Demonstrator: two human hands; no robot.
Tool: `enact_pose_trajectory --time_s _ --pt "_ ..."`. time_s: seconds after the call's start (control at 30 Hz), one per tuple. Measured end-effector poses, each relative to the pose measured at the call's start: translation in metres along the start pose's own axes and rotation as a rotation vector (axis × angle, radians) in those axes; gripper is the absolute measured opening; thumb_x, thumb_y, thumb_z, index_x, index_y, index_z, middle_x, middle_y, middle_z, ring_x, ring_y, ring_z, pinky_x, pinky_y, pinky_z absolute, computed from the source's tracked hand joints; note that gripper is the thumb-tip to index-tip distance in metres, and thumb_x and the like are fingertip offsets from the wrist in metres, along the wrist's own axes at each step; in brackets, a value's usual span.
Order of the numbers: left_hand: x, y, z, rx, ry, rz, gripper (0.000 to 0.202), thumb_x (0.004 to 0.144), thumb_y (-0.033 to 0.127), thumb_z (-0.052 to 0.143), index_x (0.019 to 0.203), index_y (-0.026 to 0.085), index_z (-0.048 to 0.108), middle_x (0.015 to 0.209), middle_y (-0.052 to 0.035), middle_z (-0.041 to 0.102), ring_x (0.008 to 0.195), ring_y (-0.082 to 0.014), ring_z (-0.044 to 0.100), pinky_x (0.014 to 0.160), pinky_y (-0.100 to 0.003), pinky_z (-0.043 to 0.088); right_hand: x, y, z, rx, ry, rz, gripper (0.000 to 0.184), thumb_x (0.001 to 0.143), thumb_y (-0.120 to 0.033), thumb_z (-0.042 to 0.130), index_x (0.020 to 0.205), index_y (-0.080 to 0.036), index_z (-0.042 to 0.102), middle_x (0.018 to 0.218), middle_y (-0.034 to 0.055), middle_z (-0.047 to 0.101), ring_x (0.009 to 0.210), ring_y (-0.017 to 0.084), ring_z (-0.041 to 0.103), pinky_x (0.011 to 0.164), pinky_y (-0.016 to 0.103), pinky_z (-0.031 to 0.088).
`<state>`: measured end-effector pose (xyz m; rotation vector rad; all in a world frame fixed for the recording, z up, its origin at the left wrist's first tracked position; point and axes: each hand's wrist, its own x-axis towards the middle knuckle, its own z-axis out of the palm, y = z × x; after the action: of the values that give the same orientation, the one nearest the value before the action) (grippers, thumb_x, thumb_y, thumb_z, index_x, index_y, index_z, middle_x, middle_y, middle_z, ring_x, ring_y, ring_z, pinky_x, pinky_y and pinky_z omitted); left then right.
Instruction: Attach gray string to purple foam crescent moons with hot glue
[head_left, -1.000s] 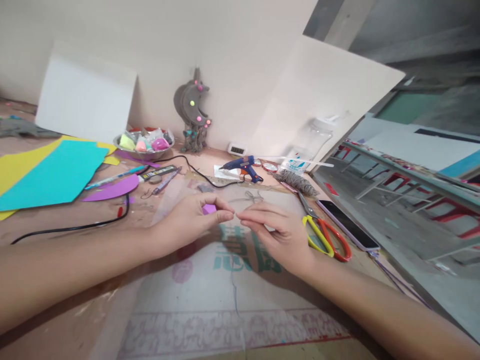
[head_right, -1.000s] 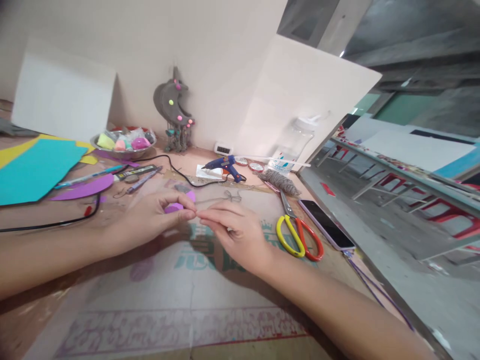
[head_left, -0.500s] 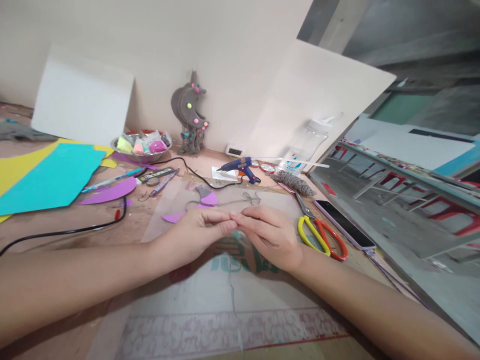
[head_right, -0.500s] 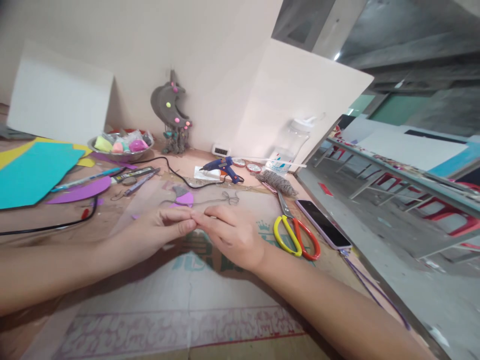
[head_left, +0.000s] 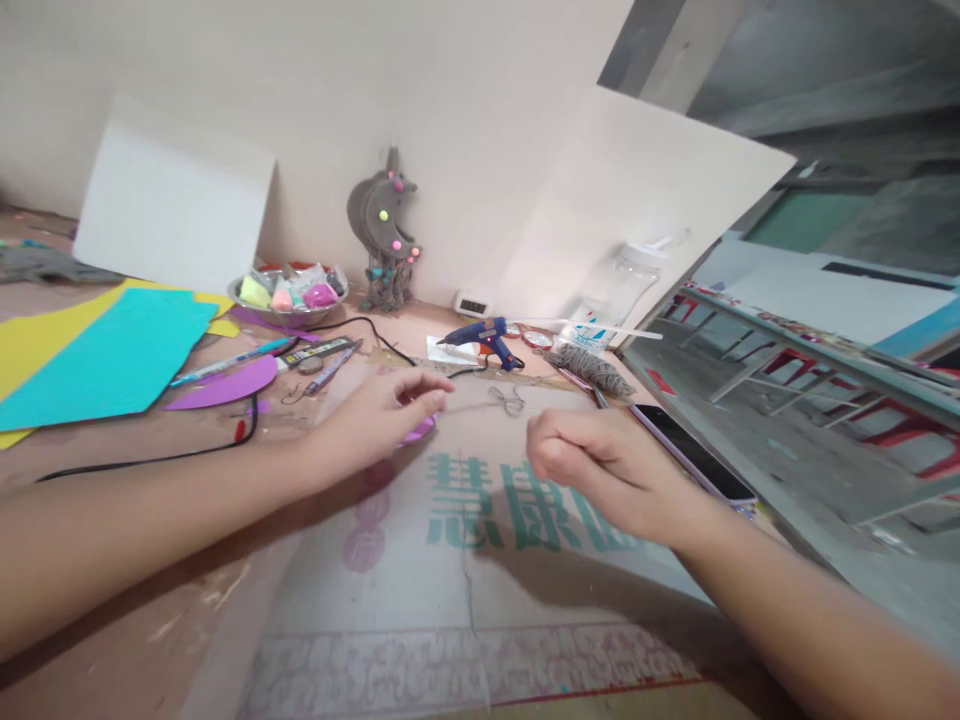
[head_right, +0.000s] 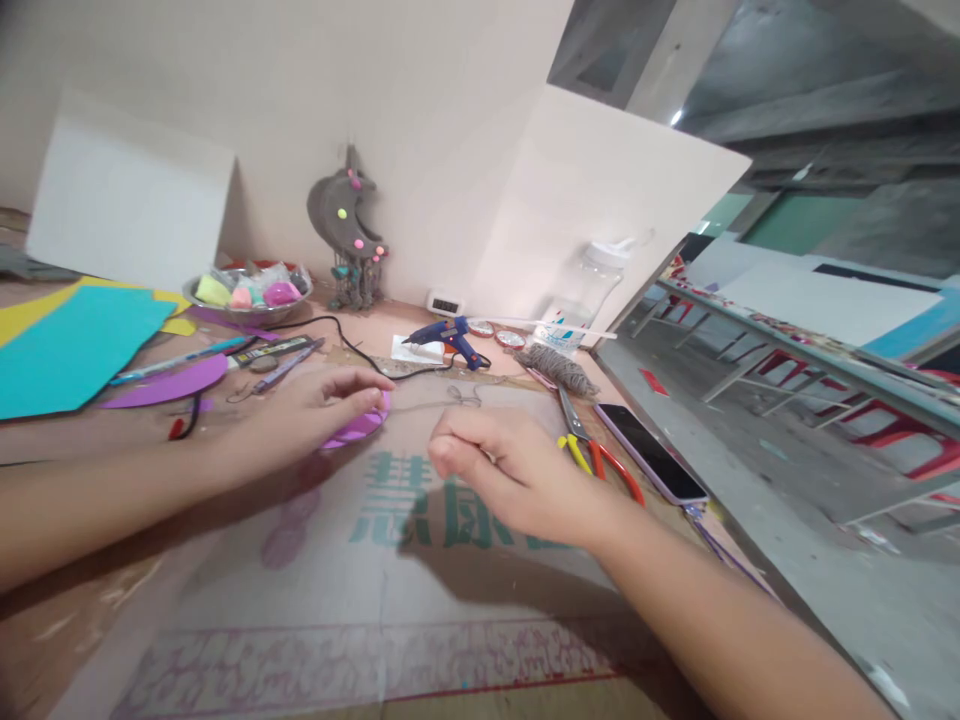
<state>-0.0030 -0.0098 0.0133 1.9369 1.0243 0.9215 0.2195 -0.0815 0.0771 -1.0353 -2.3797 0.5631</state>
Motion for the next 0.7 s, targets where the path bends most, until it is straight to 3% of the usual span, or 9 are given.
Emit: enact_pose_trajectory --time_s 0.07,0.13,0.2,0.27,0.37,0.47,0.6,0.7 --pt "0.011 -0.009 -0.011 0.171 0.074 0.064 0.025 0.085 0.035 0.050 0.099 0.022 0.066 0.095 -0.0041 0.071 0.089 -0.0214 0.063 0.077 -0.033 0.050 -0.005 -0.008 -0.022 0.168 -0.257 -0.025 0.045 0.095 -0.046 0.033 0.070 -0.022 0.061 0.059 0.0010 0.059 0.056 0.010 0.056 0.057 0.022 0.045" --pt "0.021 -0.022 -0.020 0.330 0.038 0.087 0.027 0.086 0.033 0.047 0.098 0.020 0.067 0.096 -0.0055 0.071 0.089 -0.0226 0.063 0.081 -0.036 0.048 -0.010 -0.014 -0.040 0.249 -0.686 -0.120 0.055 0.094 -0.052 0.026 0.079 -0.022 0.069 0.062 0.0049 0.066 0.063 0.011 0.062 0.068 0.021 0.047" --pt "0.028 -0.035 -0.025 0.465 0.008 0.193 0.030 0.087 0.028 0.042 0.101 0.018 0.067 0.106 -0.0079 0.069 0.100 -0.0241 0.060 0.090 -0.038 0.045 -0.013 -0.018 -0.048 0.221 -0.913 -0.120 0.055 0.092 -0.055 0.029 0.093 -0.020 0.072 0.069 0.0081 0.070 0.071 0.011 0.065 0.074 0.020 0.048" --pt "0.032 -0.046 -0.028 0.562 -0.024 0.262 0.034 0.088 0.025 0.038 0.106 0.018 0.066 0.112 -0.0078 0.068 0.106 -0.0235 0.058 0.095 -0.039 0.042 -0.013 -0.019 -0.047 0.190 -0.891 -0.069 0.047 0.091 -0.051 0.038 0.099 -0.018 0.071 0.076 0.0087 0.072 0.075 0.012 0.066 0.075 0.019 0.048" --pt "0.034 -0.053 -0.028 0.615 -0.110 0.336 0.034 0.089 0.026 0.040 0.112 0.018 0.064 0.115 -0.0077 0.067 0.110 -0.0228 0.057 0.099 -0.039 0.038 -0.007 -0.016 -0.032 0.178 -0.704 -0.027 0.028 0.092 -0.034 0.048 0.098 -0.017 0.070 0.083 0.0067 0.073 0.077 0.011 0.066 0.074 0.019 0.047" --pt "0.032 -0.051 -0.027 0.601 -0.130 0.368 0.031 0.087 0.029 0.046 0.110 0.019 0.065 0.112 -0.0074 0.068 0.110 -0.0237 0.057 0.099 -0.040 0.037 -0.001 -0.011 -0.018 0.097 -0.591 0.029 0.024 0.092 -0.029 0.050 0.097 -0.017 0.070 0.085 0.0050 0.072 0.077 0.011 0.065 0.071 0.020 0.047" --pt "0.031 -0.045 -0.028 0.436 -0.067 0.242 0.028 0.083 0.030 0.051 0.106 0.020 0.065 0.109 -0.0071 0.068 0.103 -0.0234 0.059 0.091 -0.036 0.042 0.005 0.004 -0.012 0.016 -0.542 0.127 0.027 0.092 -0.034 0.048 0.097 -0.018 0.070 0.087 0.0038 0.071 0.078 0.012 0.064 0.070 0.021 0.047" --pt "0.031 -0.040 -0.029 0.299 -0.036 0.089 0.025 0.083 0.039 0.051 0.089 0.019 0.065 0.090 -0.0034 0.069 0.083 -0.0201 0.061 0.071 -0.029 0.045 0.014 0.024 -0.011 -0.128 -0.354 0.187 0.027 0.091 -0.035 0.048 0.092 -0.021 0.070 0.084 0.0020 0.071 0.075 0.014 0.063 0.068 0.024 0.047"
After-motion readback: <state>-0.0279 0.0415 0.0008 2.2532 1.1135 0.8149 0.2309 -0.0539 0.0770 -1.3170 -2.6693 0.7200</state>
